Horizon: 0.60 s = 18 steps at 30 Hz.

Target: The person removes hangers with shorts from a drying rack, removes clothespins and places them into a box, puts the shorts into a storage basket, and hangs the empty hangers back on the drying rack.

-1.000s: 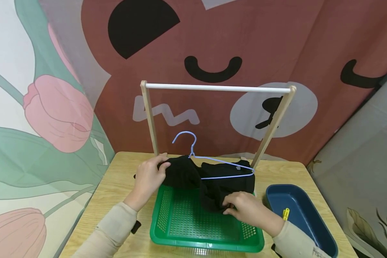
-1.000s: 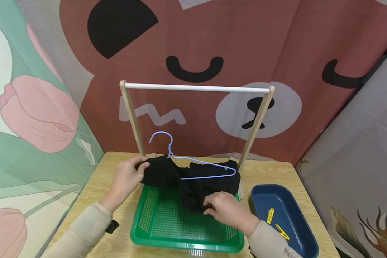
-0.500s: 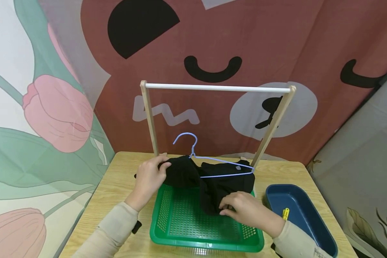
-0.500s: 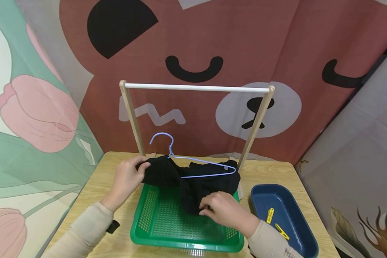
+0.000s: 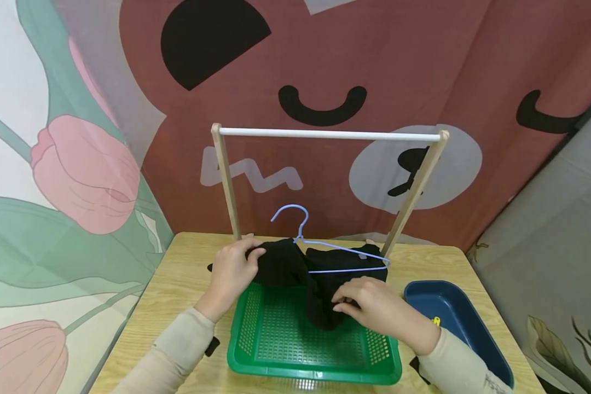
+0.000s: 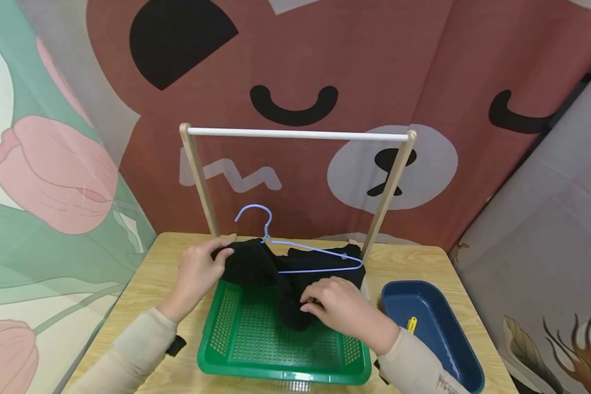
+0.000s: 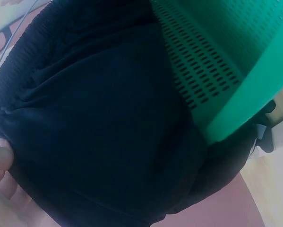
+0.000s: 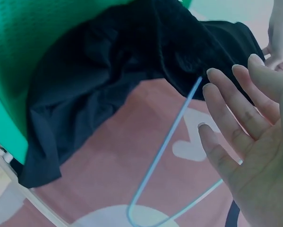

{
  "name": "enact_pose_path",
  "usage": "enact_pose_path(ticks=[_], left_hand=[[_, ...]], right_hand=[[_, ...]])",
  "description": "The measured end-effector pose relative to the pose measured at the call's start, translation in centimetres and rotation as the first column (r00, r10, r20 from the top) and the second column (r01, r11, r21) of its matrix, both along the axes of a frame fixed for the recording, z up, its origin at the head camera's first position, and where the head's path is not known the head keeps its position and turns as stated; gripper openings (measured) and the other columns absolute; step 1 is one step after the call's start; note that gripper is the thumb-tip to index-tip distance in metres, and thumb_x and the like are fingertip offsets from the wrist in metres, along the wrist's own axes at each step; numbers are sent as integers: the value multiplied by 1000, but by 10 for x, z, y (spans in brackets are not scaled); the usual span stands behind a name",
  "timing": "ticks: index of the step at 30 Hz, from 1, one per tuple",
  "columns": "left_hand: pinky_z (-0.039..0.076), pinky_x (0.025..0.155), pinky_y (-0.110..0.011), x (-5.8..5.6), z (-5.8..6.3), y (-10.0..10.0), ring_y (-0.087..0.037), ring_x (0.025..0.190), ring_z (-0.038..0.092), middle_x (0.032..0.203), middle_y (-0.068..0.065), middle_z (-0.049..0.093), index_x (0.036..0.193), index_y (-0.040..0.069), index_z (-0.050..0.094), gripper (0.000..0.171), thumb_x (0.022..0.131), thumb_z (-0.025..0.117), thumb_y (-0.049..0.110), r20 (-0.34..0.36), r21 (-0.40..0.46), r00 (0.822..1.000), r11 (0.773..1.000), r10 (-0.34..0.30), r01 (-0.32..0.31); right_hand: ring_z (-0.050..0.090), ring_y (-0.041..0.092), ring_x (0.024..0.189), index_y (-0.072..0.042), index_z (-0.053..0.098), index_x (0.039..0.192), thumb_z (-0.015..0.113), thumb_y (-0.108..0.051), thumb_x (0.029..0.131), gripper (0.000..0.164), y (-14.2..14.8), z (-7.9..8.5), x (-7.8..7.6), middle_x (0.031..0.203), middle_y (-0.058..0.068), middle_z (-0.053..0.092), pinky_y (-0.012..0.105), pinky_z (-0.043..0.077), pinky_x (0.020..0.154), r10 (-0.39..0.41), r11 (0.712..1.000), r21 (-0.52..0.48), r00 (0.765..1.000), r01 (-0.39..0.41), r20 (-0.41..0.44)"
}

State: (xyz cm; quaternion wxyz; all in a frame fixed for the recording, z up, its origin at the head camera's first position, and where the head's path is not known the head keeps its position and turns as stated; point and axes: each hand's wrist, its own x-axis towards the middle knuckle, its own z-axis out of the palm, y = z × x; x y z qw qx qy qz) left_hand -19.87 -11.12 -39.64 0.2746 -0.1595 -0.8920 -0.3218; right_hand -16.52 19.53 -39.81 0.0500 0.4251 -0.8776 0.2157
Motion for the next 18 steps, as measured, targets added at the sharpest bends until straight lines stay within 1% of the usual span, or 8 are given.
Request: enact_pose_path(ticks=[6, 10, 13, 14, 18], left_hand=[[55, 61, -42, 2, -1, 1, -27, 72, 69, 94, -11, 74, 95, 5, 76, 7, 88, 75, 7, 3, -4, 1000, 1000, -5, 5], [53, 58, -39, 3, -3, 2, -23, 66, 67, 90, -9, 74, 95, 6, 75, 7, 89, 75, 8, 2, -9, 1000, 1000, -7, 7], [51, 55, -37, 3, -4, 2, -20, 61, 64, 87, -7, 73, 95, 7, 75, 7, 89, 75, 8, -14, -12, 1000, 1000, -9, 9], [50, 54, -36, 2, -4, 2, -20, 59, 63, 87, -8, 73, 95, 6, 75, 7, 89, 75, 8, -19, -12, 1000, 1000, -10, 10], [48, 52, -34, 3, -3, 2, -18, 57, 61, 86, -8, 73, 95, 6, 75, 7, 88, 75, 7, -27, -7, 1000, 1000, -16, 15]], right_hand=[[64, 5, 80, -18, 75, 99, 76, -18, 88, 11, 4, 11, -6, 93, -10, 70, 24, 53, 69, -20, 999, -29, 998, 18, -57], [62, 3, 77, -17, 75, 100, 76, -15, 88, 12, 7, 22, -10, 92, -9, 70, 23, 52, 65, -49, 996, -71, 998, 45, -50], [61, 3, 77, -17, 75, 100, 76, -11, 87, 14, 11, 31, -13, 92, -8, 70, 23, 51, 63, -71, 992, -113, 996, 65, -54], [61, 3, 78, -16, 75, 100, 77, -10, 87, 15, 13, 34, -15, 92, -8, 70, 25, 53, 66, -81, 989, -125, 994, 72, -69], [61, 4, 77, -16, 75, 100, 78, -7, 85, 18, 21, 41, -24, 93, -7, 70, 26, 52, 63, -142, 978, -175, 981, 117, -135]])
